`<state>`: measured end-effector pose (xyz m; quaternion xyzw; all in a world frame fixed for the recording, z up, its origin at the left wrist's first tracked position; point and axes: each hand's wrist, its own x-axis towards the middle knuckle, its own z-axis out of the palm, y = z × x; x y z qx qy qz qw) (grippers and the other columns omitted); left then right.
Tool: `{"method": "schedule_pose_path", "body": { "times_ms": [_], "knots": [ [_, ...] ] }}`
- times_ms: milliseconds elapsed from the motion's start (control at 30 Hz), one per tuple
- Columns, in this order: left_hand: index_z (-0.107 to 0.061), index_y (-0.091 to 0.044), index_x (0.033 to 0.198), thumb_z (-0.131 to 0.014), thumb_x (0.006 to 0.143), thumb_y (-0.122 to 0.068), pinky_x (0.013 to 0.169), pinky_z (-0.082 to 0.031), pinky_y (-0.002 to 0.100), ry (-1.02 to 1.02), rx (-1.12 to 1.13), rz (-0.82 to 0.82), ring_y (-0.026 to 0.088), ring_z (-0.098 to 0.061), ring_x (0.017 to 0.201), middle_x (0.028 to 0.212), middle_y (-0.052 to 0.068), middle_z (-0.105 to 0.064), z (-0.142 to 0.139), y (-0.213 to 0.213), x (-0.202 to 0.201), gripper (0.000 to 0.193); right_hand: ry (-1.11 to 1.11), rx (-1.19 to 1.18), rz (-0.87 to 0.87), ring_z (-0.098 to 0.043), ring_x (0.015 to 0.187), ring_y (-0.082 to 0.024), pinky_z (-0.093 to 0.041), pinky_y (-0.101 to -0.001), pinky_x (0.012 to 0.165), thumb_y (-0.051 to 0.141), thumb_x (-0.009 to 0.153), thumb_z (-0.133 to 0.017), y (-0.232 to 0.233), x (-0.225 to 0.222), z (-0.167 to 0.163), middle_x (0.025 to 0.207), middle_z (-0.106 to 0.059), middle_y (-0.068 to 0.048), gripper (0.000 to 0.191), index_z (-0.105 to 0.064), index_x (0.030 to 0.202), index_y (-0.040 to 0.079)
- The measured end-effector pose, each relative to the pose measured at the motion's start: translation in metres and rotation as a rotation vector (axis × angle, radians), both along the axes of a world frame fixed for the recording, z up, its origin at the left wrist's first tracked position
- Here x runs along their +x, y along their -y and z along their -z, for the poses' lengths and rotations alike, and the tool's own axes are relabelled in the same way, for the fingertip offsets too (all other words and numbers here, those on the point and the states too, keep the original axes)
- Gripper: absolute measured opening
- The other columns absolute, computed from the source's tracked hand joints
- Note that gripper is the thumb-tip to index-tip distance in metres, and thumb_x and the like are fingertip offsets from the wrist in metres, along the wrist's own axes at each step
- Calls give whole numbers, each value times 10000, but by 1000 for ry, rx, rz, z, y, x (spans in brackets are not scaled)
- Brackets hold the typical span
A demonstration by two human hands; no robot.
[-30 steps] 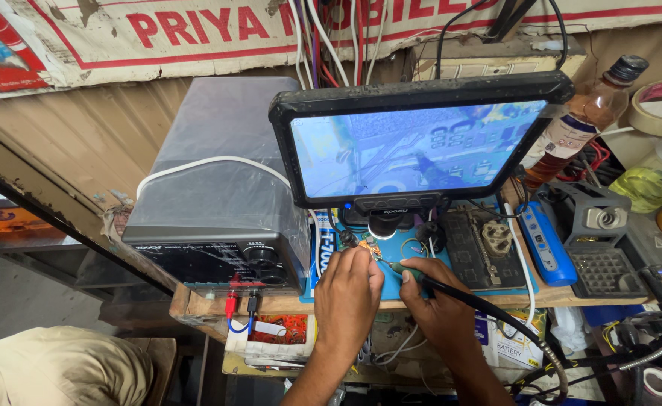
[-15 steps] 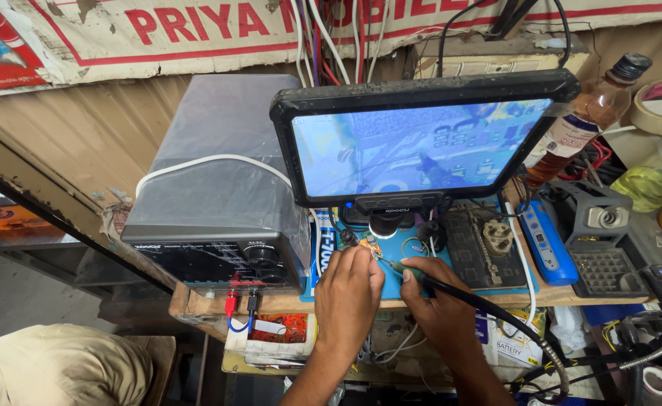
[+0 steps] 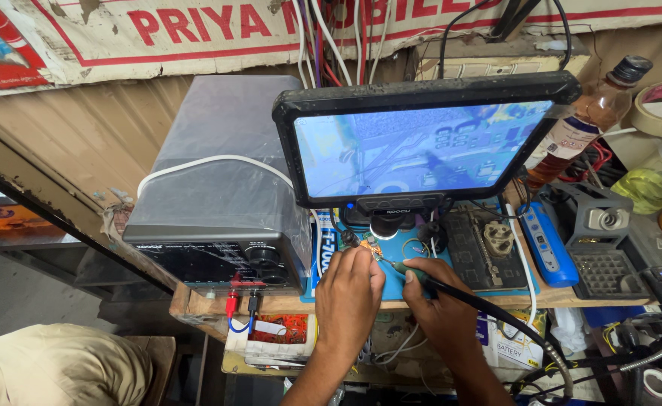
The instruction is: The person solders a small circuit board clamped on a workbench under a microscope display, using a soldering iron to work on the board while adjusting it with the other hand. They then set the board aside, pick up a small blue package, open it, and handle tweezers and a small component at the table.
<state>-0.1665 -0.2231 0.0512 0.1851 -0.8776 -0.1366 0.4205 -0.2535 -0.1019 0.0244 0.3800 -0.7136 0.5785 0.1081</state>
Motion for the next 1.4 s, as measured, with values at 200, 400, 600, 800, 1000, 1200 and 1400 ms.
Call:
{"method": "schedule_pose_path", "body": {
  "times_ms": [200, 400, 600, 800, 1000, 1200, 1400],
  "knots": [
    [-620, -36, 916, -693, 841, -48, 689, -555, 402, -16, -6, 5, 288, -663, 858, 926, 87, -692, 0, 0, 0, 105, -38, -51, 28, -687, 768, -123, -534, -267, 672, 104, 913, -703, -1, 0, 5, 959, -714, -64, 181, -708, 1090, 68],
    [-615, -39, 909, -697, 838, -39, 686, -553, 409, -15, -23, -7, 292, -660, 841, 910, 90, -691, 1, 2, 0, 109, 26, -176, 10, -689, 826, -156, -551, -286, 708, 70, 943, -680, -12, -2, 19, 1002, -705, -121, 181, -686, 1108, -4],
    [-606, -50, 891, -697, 835, -50, 687, -549, 419, 8, 3, -9, 294, -660, 836, 891, 89, -685, 2, 1, 1, 106, 119, -476, 51, -649, 694, -188, -521, -310, 594, 115, 1033, -651, -60, -3, 42, 976, -692, -184, 208, -642, 1145, -60],
    [-615, -47, 902, -699, 863, -82, 701, -546, 431, 53, -26, -26, 316, -653, 840, 913, 106, -679, 6, -1, -1, 99, 155, -809, 28, -627, 631, -229, -516, -329, 573, 231, 1100, -664, -112, -12, 58, 835, -654, -186, 305, -622, 1116, -71],
    [-650, -58, 954, -716, 893, -95, 761, -547, 417, 47, -49, -42, 315, -677, 890, 1009, 84, -722, 5, -9, 0, 97, 300, -928, 79, -581, 597, -228, -482, -322, 538, 253, 1109, -619, -152, -16, 62, 782, -621, -191, 324, -595, 1106, -70],
    [-654, -59, 946, -730, 903, -88, 792, -545, 412, 60, -45, -36, 304, -680, 912, 1056, 70, -735, 4, -12, 0, 92, 301, -958, 87, -559, 600, -214, -473, -326, 551, 281, 1120, -586, -163, -14, 64, 772, -607, -186, 337, -586, 1130, -56],
    [-650, -58, 933, -738, 910, -91, 791, -540, 414, 76, -38, -48, 303, -678, 917, 1052, 67, -732, 6, -12, -1, 97, 275, -962, 74, -549, 595, -203, -461, -288, 509, 332, 1129, -590, -164, -15, 62, 774, -597, -187, 410, -577, 1083, -75]
  ]
}}
